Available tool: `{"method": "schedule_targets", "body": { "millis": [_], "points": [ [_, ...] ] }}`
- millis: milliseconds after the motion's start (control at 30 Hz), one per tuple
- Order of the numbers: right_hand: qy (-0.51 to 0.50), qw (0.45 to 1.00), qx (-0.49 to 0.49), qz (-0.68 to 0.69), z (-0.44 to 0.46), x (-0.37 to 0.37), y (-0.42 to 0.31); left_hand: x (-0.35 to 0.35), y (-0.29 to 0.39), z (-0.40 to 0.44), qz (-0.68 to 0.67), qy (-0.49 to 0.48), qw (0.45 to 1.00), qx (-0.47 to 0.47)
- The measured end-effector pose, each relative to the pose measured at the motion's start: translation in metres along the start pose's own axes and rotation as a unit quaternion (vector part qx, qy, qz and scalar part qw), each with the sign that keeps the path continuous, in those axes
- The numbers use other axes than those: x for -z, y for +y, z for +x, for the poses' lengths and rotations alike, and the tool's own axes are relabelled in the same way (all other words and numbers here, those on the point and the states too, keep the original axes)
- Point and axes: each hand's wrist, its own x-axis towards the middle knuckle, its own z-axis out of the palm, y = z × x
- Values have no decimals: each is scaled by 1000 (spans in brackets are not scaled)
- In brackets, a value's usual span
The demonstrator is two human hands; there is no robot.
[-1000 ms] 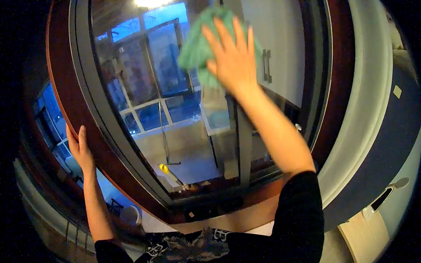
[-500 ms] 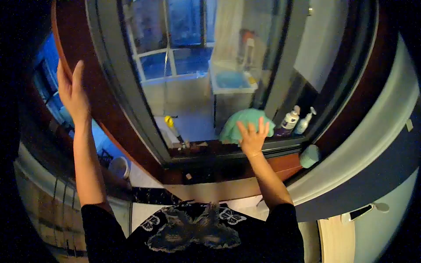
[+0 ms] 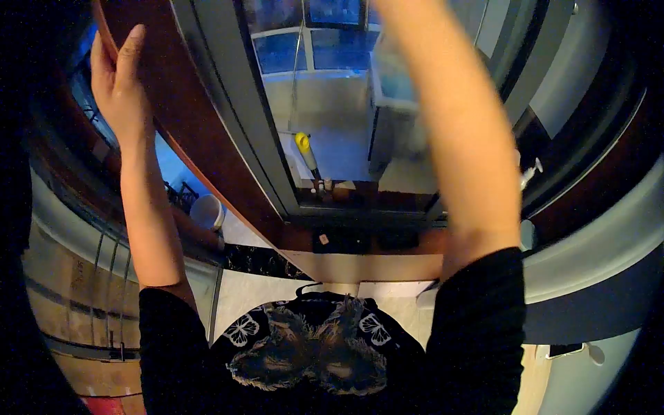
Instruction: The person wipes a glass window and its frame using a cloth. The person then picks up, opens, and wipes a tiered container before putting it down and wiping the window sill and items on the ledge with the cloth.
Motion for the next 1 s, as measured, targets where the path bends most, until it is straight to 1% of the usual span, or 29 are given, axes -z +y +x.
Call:
{"method": "schedule_targets", "body": {
  "millis": [33, 67, 100, 133, 167, 200, 267, 300, 333, 367, 400, 433, 467, 533, 567, 600, 667, 700, 733, 767, 800, 867, 900, 933, 1000],
  "points": [
    [-38, 998, 40, 26, -21, 9, -26, -1, 0, 0, -4, 3, 1000, -3],
    [-95, 993, 41, 58, -56, 26, -52, 2, -5, 1, 4, -3, 1000, 13],
    [-152, 984, 39, 90, -90, 42, -78, -3, -3, 1, 0, -12, 1000, 17],
    [-224, 966, 0, 128, -136, 58, -103, -8, -2, 1, -41, 3, 999, 13],
    [-229, 968, 4, 106, -192, 72, -123, -10, 0, -4, -78, 16, 997, 16],
    [-226, 970, 14, 84, -242, 84, -142, -10, 0, -4, -115, 13, 992, 39],
    [-292, 942, -3, 165, -318, 130, -165, -9, 4, -6, -71, 14, 996, 48],
    [-333, 925, -17, 183, -346, 150, -185, -5, 10, -5, -69, 12, 996, 49],
    [-375, 905, -32, 198, -365, 163, -201, -6, 11, -5, -51, 19, 997, 50],
    [-382, 903, -38, 193, -371, 177, -212, -10, 12, -8, -37, 24, 998, 54],
    [-392, 889, -82, 224, -373, 186, -222, -13, 8, -8, -21, 27, 998, 45],
    [-399, 873, -125, 252, -375, 193, -225, -9, -2, -8, -28, 10, 998, 57],
    [-402, 873, -130, 242, -376, 196, -222, -8, -9, -9, -34, -7, 997, 67],
    [-408, 879, -92, 230, -379, 200, -218, -15, -18, -13, -16, 12, 997, 70],
    [-424, 869, -88, 240, -392, 208, -212, -17, -15, -14, -7, 14, 995, 103],
    [-431, 867, -94, 233, -403, 219, -207, -16, -20, -13, -18, 10, 993, 112],
    [-508, 836, -62, 199, -421, 230, -192, -12, -30, -11, -39, 3, 991, 132],
    [-550, 816, -48, 171, -420, 237, -181, -18, -25, -14, -53, 9, 990, 133],
    [-552, 815, -51, 169, -421, 245, -168, -21, -21, -17, -64, 17, 989, 135],
    [-579, 799, -56, 154, -423, 252, -150, -18, -23, -17, -68, 16, 988, 135],
    [-605, 782, -61, 138, -427, 260, -131, -13, -30, -14, -32, 9, 992, 125],
    [-631, 770, -59, 73, -444, 278, -85, -13, -29, -10, 0, 3, 994, 109],
    [-645, 758, -92, 45, -445, 285, -63, -15, -25, -13, -20, 16, 989, 146],
    [-659, 741, -127, 18, -442, 292, -45, -16, -26, -14, -37, 18, 987, 155],
    [-647, 738, -191, 13, -426, 301, -15, -17, -28, -15, -72, 21, 982, 174]
  ]
}}
